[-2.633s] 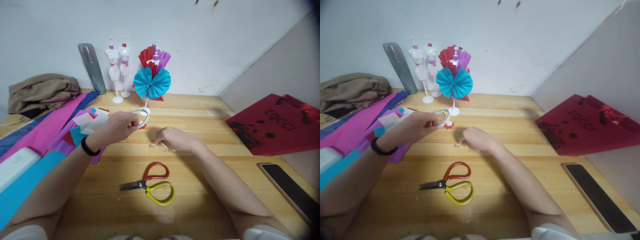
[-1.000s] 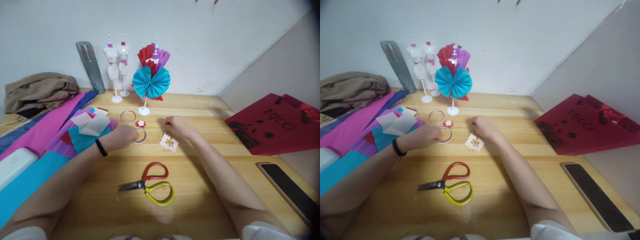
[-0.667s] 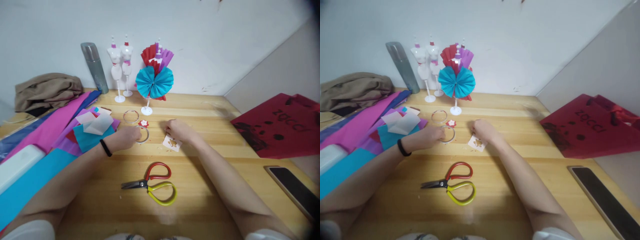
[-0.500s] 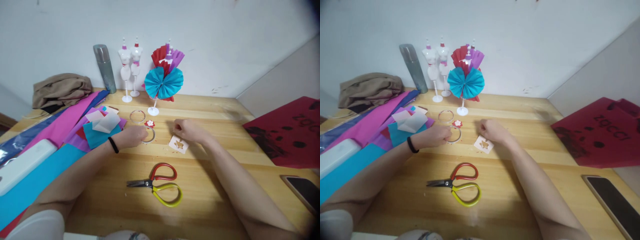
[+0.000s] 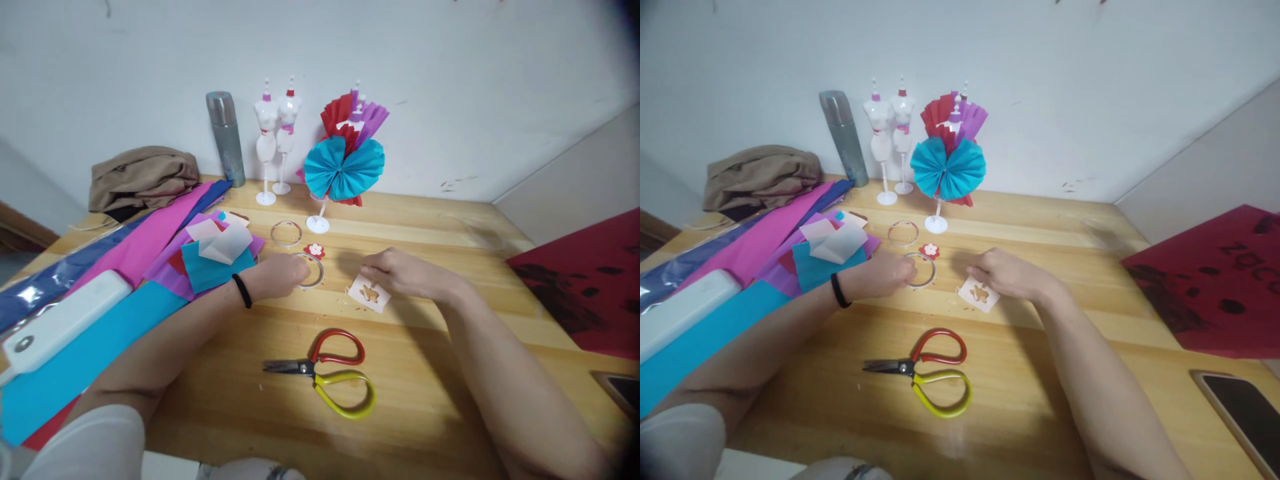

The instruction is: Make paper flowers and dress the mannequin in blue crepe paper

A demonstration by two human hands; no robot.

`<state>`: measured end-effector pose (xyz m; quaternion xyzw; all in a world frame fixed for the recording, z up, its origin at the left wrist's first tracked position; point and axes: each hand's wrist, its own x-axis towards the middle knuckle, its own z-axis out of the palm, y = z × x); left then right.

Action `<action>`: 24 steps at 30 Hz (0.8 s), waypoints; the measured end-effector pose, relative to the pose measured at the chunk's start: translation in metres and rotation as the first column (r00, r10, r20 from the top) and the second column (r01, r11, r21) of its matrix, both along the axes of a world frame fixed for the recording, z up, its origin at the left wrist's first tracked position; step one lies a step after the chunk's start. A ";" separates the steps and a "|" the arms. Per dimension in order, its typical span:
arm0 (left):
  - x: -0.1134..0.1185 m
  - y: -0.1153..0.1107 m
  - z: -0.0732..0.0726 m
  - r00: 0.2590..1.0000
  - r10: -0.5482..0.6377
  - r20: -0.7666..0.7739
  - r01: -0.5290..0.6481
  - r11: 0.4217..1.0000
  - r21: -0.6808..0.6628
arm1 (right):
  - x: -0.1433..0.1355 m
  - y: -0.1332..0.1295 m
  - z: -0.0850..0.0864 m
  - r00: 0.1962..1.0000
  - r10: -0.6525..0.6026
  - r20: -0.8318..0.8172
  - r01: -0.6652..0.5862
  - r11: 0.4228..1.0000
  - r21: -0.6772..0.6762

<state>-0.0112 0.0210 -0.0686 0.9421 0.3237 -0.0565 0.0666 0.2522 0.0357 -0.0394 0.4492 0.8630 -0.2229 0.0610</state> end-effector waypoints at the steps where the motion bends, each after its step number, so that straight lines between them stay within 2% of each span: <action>1: 0.000 0.000 0.000 1.000 0.003 0.001 -0.003 1.000 0.002 | 0.000 0.000 0.000 1.000 0.008 0.012 -0.008 0.999 0.038; 3: 0.000 0.000 0.001 1.000 0.004 0.006 -0.004 1.000 0.002 | 0.001 0.001 0.000 0.999 0.007 0.040 -0.010 0.998 0.065; 8: 0.000 0.000 0.002 1.000 0.007 0.029 -0.007 1.000 -0.004 | 0.006 0.001 0.001 0.997 -0.055 0.048 0.059 0.995 -0.079; 11: -0.001 -0.001 0.005 0.999 0.024 0.034 -0.024 1.000 -0.013 | 0.007 -0.001 0.005 0.998 -0.065 0.013 0.066 0.991 -0.118; 16: 0.000 -0.003 0.008 0.998 0.054 0.036 -0.053 0.998 -0.029 | -0.008 -0.009 0.007 0.999 0.033 0.040 -0.033 0.999 -0.004; 20: 0.001 -0.003 0.009 0.997 0.065 0.028 -0.064 0.997 -0.029 | -0.028 -0.016 -0.003 0.984 0.058 0.169 -0.068 0.996 0.057; 24: 0.001 -0.002 0.007 0.998 0.057 0.014 -0.057 0.998 -0.031 | -0.038 -0.023 -0.015 0.984 0.114 0.135 -0.123 0.991 0.059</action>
